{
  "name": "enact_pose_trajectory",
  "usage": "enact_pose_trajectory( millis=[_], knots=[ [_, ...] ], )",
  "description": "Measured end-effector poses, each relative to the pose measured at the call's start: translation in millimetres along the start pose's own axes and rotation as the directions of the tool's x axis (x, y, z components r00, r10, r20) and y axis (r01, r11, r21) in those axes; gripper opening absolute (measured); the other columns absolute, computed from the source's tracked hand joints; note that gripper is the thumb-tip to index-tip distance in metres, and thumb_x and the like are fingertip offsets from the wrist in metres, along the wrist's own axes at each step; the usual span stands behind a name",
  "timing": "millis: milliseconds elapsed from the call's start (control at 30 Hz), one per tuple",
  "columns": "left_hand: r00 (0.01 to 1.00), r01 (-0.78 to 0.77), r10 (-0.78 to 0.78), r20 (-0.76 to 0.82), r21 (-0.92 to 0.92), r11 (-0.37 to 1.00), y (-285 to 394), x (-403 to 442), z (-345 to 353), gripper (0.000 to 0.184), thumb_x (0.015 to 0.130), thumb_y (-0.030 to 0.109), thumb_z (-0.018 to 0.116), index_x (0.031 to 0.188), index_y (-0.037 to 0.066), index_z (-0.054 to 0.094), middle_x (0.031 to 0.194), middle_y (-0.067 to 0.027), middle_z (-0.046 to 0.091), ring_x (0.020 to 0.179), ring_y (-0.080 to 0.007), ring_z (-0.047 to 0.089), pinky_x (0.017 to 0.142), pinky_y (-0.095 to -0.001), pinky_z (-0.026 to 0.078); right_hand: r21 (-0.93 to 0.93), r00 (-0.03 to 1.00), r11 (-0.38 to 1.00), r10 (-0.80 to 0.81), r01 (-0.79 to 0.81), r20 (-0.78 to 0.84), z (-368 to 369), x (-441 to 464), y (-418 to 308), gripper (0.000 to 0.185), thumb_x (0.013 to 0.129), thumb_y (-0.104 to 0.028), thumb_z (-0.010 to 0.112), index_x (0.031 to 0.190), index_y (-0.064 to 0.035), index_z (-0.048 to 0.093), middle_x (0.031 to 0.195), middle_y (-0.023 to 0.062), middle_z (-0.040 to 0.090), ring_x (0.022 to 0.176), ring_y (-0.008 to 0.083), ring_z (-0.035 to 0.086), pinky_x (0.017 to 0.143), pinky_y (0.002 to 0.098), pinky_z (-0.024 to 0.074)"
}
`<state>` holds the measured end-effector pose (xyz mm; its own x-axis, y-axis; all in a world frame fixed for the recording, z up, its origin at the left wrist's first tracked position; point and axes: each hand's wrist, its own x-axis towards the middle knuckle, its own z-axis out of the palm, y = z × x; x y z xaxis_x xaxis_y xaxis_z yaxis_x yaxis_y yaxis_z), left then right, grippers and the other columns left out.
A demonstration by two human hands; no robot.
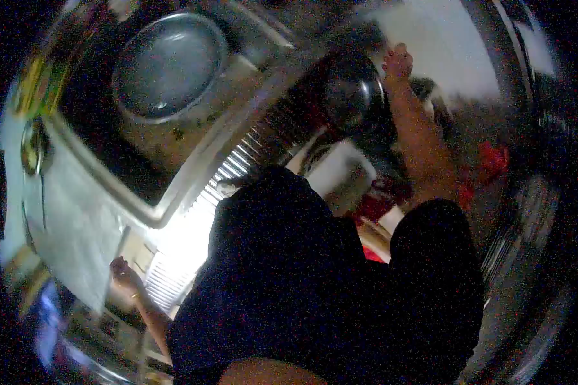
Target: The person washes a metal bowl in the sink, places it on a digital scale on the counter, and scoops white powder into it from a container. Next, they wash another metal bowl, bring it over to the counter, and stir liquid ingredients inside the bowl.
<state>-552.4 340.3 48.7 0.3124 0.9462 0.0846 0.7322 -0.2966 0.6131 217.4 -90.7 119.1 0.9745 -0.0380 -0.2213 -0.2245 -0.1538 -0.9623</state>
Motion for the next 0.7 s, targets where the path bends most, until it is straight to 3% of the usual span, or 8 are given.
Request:
enact_pose_trajectory(
  millis=[100, 133, 200, 267, 367, 433, 467, 700],
  knots=[
    [0.936, -0.299, 0.309, 0.167, -0.084, 0.951, 106.6, 47.9, 44.0, 0.006, 0.085, 0.0, 0.058, 0.088, -0.001, 0.063, 0.085, -0.0119, 0.066, 0.078, -0.0228, 0.063, 0.073, -0.0312, 0.051, 0.161, 0.95, 0.964, 0.241, -0.21, -0.2, -108.4, -18.1, 62.2, 0.027, 0.089, -0.038, 0.058, 0.087, -0.0117, 0.063, 0.075, 0.0033, 0.06, 0.062, 0.0155, 0.056, 0.049, 0.0327, 0.0452],
    [0.813, -0.528, 0.547, 0.198, -0.144, 0.837, 130.8, 56.7, 66.7, 0.009, 0.084, -0.004, 0.056, 0.09, -0.001, 0.063, 0.087, -0.0126, 0.066, 0.08, -0.0249, 0.063, 0.074, -0.0324, 0.051, 0.207, 0.92, 0.941, 0.313, -0.268, -0.234, -133.3, -22.9, 86.0, 0.027, 0.089, -0.038, 0.057, 0.087, -0.0117, 0.063, 0.074, 0.0033, 0.059, 0.062, 0.0156, 0.056, 0.049, 0.0325, 0.0452],
    [0.621, -0.685, 0.743, 0.25, -0.288, 0.669, 184.1, 56.3, 116.0, 0.021, 0.082, 0.001, 0.059, 0.102, 0.002, 0.064, 0.1, -0.0128, 0.066, 0.094, -0.0297, 0.061, 0.088, -0.0413, 0.047, 0.29, 0.866, 0.885, 0.436, -0.364, -0.244, -160.7, -43.2, 141.4, 0.027, 0.09, -0.038, 0.057, 0.087, -0.0116, 0.063, 0.074, 0.0033, 0.059, 0.062, 0.0157, 0.056, 0.048, 0.0322, 0.0453],
    [0.554, -0.737, 0.731, 0.399, -0.173, 0.654, 257.1, 35.0, 164.4, 0.046, 0.081, 0.014, 0.063, 0.124, 0.004, 0.054, 0.125, -0.0131, 0.057, 0.116, -0.0309, 0.053, 0.104, -0.045, 0.034, 0.37, 0.806, 0.809, 0.553, -0.458, -0.21, -163.5, -63.5, 196.1, 0.027, 0.09, -0.038, 0.057, 0.087, -0.0115, 0.063, 0.074, 0.0032, 0.059, 0.061, 0.0158, 0.056, 0.048, 0.0318, 0.0453],
    [0.528, -0.766, 0.707, 0.471, -0.096, 0.636, 287.1, -7.8, 237.3, 0.07, 0.08, 0.035, 0.066, 0.139, 0.009, 0.04, 0.141, -0.0145, 0.043, 0.129, -0.0324, 0.041, 0.107, -0.0504, 0.03, 0.478, 0.719, 0.679, 0.683, -0.558, -0.131, -148.7, -84.9, 262.9, 0.027, 0.09, -0.037, 0.056, 0.087, -0.0114, 0.063, 0.073, 0.0032, 0.059, 0.06, 0.016, 0.056, 0.047, 0.0312, 0.0454],
    [0.558, -0.802, 0.521, 0.645, 0.26, 0.538, 312.5, -22.0, 253.1, 0.075, 0.083, 0.04, 0.065, 0.141, 0.004, 0.032, 0.143, -0.022, 0.035, 0.13, -0.0416, 0.036, 0.104, -0.0536, 0.031, 0.541, 0.664, 0.591, 0.744, -0.599, -0.078, -129.1, -89.3, 305.0, 0.027, 0.091, -0.037, 0.056, 0.087, -0.0114, 0.063, 0.073, 0.0032, 0.059, 0.06, 0.0161, 0.055, 0.047, 0.0308, 0.0454],
    [0.543, -0.778, 0.543, 0.641, 0.139, 0.613, 341.4, -14.8, 251.0, 0.076, 0.082, 0.041, 0.065, 0.139, 0.002, 0.034, 0.142, -0.0226, 0.036, 0.129, -0.0425, 0.036, 0.103, -0.054, 0.032, 0.567, 0.647, 0.556, 0.76, -0.608, -0.052, -112.5, -84.6, 313.7, 0.027, 0.091, -0.037, 0.055, 0.087, -0.0113, 0.063, 0.073, 0.0032, 0.059, 0.06, 0.0162, 0.055, 0.047, 0.0306, 0.0455],
    [0.563, -0.789, 0.518, 0.643, 0.232, 0.569, 342.3, -26.2, 251.3, 0.071, 0.079, 0.028, 0.069, 0.135, -0.003, 0.036, 0.139, -0.0231, 0.039, 0.126, -0.0434, 0.038, 0.102, -0.054, 0.033, 0.736, 0.623, 0.406, 0.782, -0.542, 0.027, -69.1, -63.1, 389.3, 0.027, 0.092, -0.036, 0.054, 0.087, -0.0111, 0.063, 0.071, 0.003, 0.058, 0.058, 0.0165, 0.055, 0.046, 0.0293, 0.0457]
  ],
)
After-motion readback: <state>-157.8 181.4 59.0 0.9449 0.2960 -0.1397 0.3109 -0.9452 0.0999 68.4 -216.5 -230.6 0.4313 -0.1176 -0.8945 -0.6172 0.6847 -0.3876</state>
